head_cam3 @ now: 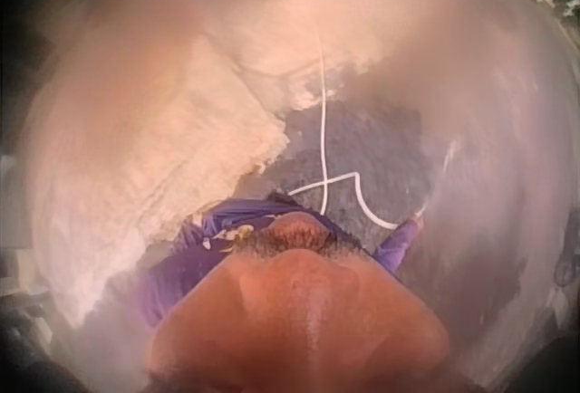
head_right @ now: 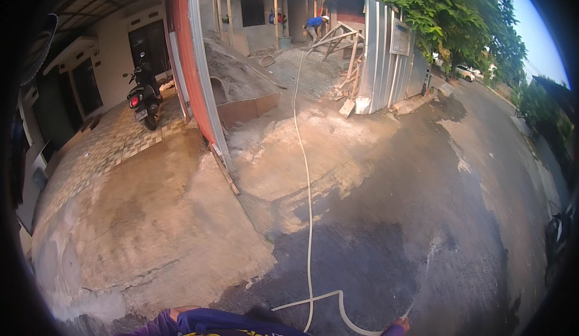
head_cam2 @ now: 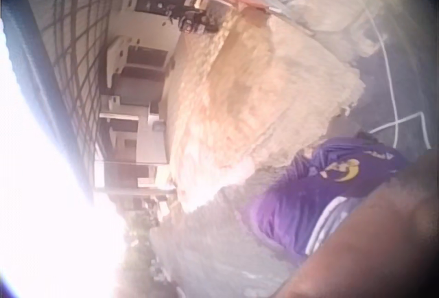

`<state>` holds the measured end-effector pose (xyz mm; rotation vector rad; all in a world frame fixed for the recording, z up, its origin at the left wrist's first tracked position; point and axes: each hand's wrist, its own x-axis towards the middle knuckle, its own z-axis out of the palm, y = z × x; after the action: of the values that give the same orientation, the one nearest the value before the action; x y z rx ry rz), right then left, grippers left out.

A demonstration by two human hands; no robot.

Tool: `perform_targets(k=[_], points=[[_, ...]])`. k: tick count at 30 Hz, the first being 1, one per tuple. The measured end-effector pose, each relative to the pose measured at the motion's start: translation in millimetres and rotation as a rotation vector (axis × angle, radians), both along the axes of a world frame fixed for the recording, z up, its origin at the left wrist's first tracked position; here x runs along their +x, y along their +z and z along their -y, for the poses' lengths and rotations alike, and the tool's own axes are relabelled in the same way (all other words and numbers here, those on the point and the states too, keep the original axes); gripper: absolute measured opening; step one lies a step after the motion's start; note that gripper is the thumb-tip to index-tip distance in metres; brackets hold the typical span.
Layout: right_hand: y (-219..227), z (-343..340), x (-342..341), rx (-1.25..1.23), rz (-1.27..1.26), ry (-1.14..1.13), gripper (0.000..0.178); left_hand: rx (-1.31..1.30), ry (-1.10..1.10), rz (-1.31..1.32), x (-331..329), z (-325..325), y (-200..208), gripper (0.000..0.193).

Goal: The person uses a hose to spray water on a concrete pavement, moving the stream back and forth to wet and rinse the surface. The person walks forward and backward while maintaining a steady spray, covering a large area of the ground.

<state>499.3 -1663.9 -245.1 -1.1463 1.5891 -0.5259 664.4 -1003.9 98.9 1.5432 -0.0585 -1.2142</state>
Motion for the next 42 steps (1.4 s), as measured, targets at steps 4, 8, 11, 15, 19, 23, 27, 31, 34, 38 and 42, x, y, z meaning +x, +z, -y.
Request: perform_targets(k=[4,8,11,15,19,23,27,31,34,38,42], points=[[18.4,18.0,2.7,-0.134,-0.065,0.015,0.037,-0.238,-0.192,0.279,35.7,84.9,43.1,0.03],[17.3,5.6,32.8,-0.218,-0.125,0.099,0.035,-0.384,-0.389,0.526,33.0,186.1,105.5,0.03],[23.0,6.7,29.9,-0.301,-0.191,0.12,0.034,-0.426,-0.535,0.592,30.5,218.6,127.9,0.03],[25.3,9.0,29.8,-0.373,-0.24,0.132,0.033,-0.333,-0.63,0.636,33.5,176.0,163.2,0.029],[14.7,6.4,22.8,-0.392,-0.266,0.173,0.032,-0.151,-0.647,0.666,31.2,125.6,237.5,0.029],[10.1,15.7,9.7,-0.433,-0.284,0.136,0.031,-0.009,-0.625,0.732,27.8,69.1,311.8,0.029],[1.7,8.1,0.9,-0.435,-0.284,0.138,0.03,0.049,-0.638,0.773,6.0,73.8,369.9,0.029],[-10.0,-7.8,29.7,-0.434,-0.226,0.219,0.029,-0.039,-0.714,0.763,-20.3,128.5,351.0,0.029],[-21.2,-11.7,-24.4,-0.449,-0.267,0.171,0.029,-0.247,-0.925,0.663,-6.7,197.6,294.7,0.029],[-40.9,-41.3,-39.5,-0.388,-0.223,0.176,0.037,-0.38,-1.099,0.534,-23.7,241.9,248.8,0.03],[-51.8,-85.0,-72.0,-0.354,-0.096,0.103,0.048,-0.484,-1.204,0.377,-53.2,241.5,239.5,0.03]])
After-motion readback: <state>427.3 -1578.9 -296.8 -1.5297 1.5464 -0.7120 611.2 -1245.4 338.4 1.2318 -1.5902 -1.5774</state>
